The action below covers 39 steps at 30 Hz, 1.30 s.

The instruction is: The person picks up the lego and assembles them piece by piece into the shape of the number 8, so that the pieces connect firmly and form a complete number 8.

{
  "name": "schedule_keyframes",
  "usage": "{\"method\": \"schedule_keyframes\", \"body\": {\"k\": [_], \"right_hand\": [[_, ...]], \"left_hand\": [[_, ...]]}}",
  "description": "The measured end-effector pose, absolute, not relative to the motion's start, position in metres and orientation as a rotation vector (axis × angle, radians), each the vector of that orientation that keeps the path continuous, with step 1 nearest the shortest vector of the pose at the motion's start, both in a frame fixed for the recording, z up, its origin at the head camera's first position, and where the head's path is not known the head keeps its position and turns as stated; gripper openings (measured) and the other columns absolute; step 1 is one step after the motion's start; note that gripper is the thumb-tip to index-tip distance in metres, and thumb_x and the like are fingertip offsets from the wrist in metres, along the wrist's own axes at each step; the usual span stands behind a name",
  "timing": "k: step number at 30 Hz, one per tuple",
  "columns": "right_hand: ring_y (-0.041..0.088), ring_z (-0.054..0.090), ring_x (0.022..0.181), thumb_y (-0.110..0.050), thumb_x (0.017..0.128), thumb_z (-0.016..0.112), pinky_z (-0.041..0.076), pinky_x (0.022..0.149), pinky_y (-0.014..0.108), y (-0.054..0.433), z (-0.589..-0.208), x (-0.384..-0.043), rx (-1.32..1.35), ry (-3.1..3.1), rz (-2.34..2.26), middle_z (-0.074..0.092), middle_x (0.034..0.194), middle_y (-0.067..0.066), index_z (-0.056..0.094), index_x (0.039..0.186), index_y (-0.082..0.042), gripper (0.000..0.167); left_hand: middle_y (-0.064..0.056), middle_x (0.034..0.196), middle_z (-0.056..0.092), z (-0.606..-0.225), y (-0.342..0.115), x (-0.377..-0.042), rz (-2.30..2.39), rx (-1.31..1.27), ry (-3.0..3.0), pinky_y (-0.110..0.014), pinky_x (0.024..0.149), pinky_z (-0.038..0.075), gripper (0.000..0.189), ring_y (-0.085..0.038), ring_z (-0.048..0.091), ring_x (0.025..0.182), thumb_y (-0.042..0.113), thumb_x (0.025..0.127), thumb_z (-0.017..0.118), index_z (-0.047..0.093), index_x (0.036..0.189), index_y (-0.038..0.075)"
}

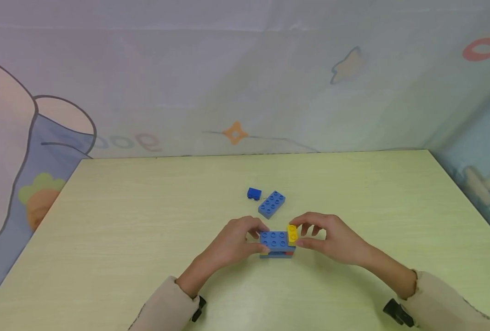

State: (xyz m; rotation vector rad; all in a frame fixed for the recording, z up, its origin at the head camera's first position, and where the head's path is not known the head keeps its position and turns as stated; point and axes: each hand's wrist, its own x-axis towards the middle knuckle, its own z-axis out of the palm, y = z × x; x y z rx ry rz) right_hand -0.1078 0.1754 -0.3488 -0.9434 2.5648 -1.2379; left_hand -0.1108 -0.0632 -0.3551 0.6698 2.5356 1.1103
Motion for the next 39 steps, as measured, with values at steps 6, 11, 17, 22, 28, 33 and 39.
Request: {"method": "schedule_keyframes", "body": {"k": [6, 11, 17, 22, 28, 33, 39], "right_hand": [[0.012, 0.056, 0.083, -0.011, 0.082, 0.069, 0.048, 0.071, 0.031, 0.1761, -0.3507, -0.1082, -0.965, 2.551, -1.239, 0.063, 0.100, 0.001, 0.062, 0.111, -0.003, 0.031], [0.014, 0.056, 0.083, -0.010, 0.081, 0.069, 0.048, 0.071, 0.029, 0.1757, -0.3497, -0.1085, -0.949, 2.556, -1.232, 0.063, 0.100, 0.002, 0.062, 0.110, -0.002, 0.031], [0.013, 0.056, 0.083, -0.010, 0.081, 0.068, 0.048, 0.071, 0.031, 0.1769, -0.3496, -0.1088, -0.932, 2.557, -1.223, 0.064, 0.099, 0.003, 0.063, 0.110, -0.001, 0.030], [0.014, 0.056, 0.082, -0.012, 0.081, 0.069, 0.048, 0.070, 0.033, 0.1770, -0.3491, -0.1108, -0.947, 2.565, -1.195, 0.064, 0.099, 0.002, 0.064, 0.109, -0.002, 0.029], [0.017, 0.055, 0.084, -0.015, 0.082, 0.069, 0.047, 0.071, 0.033, 0.1751, -0.3473, -0.1135, -0.944, 2.540, -1.170, 0.063, 0.099, 0.000, 0.064, 0.107, -0.004, 0.028], [0.019, 0.055, 0.084, -0.015, 0.082, 0.069, 0.047, 0.071, 0.035, 0.1740, -0.3453, -0.1142, -0.930, 2.541, -1.138, 0.062, 0.099, -0.001, 0.064, 0.107, -0.005, 0.028], [0.019, 0.055, 0.084, -0.016, 0.081, 0.069, 0.047, 0.072, 0.037, 0.1750, -0.3457, -0.1140, -0.907, 2.538, -1.136, 0.062, 0.100, -0.001, 0.063, 0.107, -0.005, 0.029]], "left_hand": [[-0.003, 0.099, 0.062, -0.3554, -0.0633, -0.1106, 1.120, 0.675, 2.540, -0.028, 0.075, 0.046, 0.029, -0.019, 0.056, 0.089, 0.013, 0.079, 0.072, 0.063, 0.105, 0.004], [-0.003, 0.099, 0.062, -0.3550, -0.0632, -0.1105, 1.122, 0.683, 2.541, -0.028, 0.074, 0.046, 0.029, -0.019, 0.056, 0.088, 0.012, 0.079, 0.072, 0.063, 0.105, 0.004], [-0.003, 0.099, 0.062, -0.3552, -0.0630, -0.1110, 1.120, 0.678, 2.538, -0.028, 0.074, 0.046, 0.029, -0.018, 0.056, 0.088, 0.013, 0.079, 0.072, 0.063, 0.105, 0.004], [-0.003, 0.099, 0.062, -0.3558, -0.0629, -0.1114, 1.115, 0.683, 2.541, -0.028, 0.074, 0.046, 0.029, -0.018, 0.056, 0.088, 0.013, 0.079, 0.072, 0.063, 0.105, 0.004], [-0.003, 0.098, 0.062, -0.3565, -0.0632, -0.1120, 1.115, 0.694, 2.545, -0.028, 0.074, 0.046, 0.029, -0.017, 0.056, 0.087, 0.013, 0.079, 0.072, 0.063, 0.104, 0.004], [-0.003, 0.098, 0.062, -0.3568, -0.0634, -0.1121, 1.114, 0.694, 2.548, -0.028, 0.074, 0.046, 0.029, -0.017, 0.056, 0.087, 0.012, 0.078, 0.072, 0.063, 0.104, 0.004], [-0.002, 0.098, 0.062, -0.3573, -0.0634, -0.1123, 1.120, 0.695, 2.544, -0.028, 0.074, 0.046, 0.029, -0.017, 0.056, 0.087, 0.013, 0.078, 0.072, 0.063, 0.104, 0.005]]}}
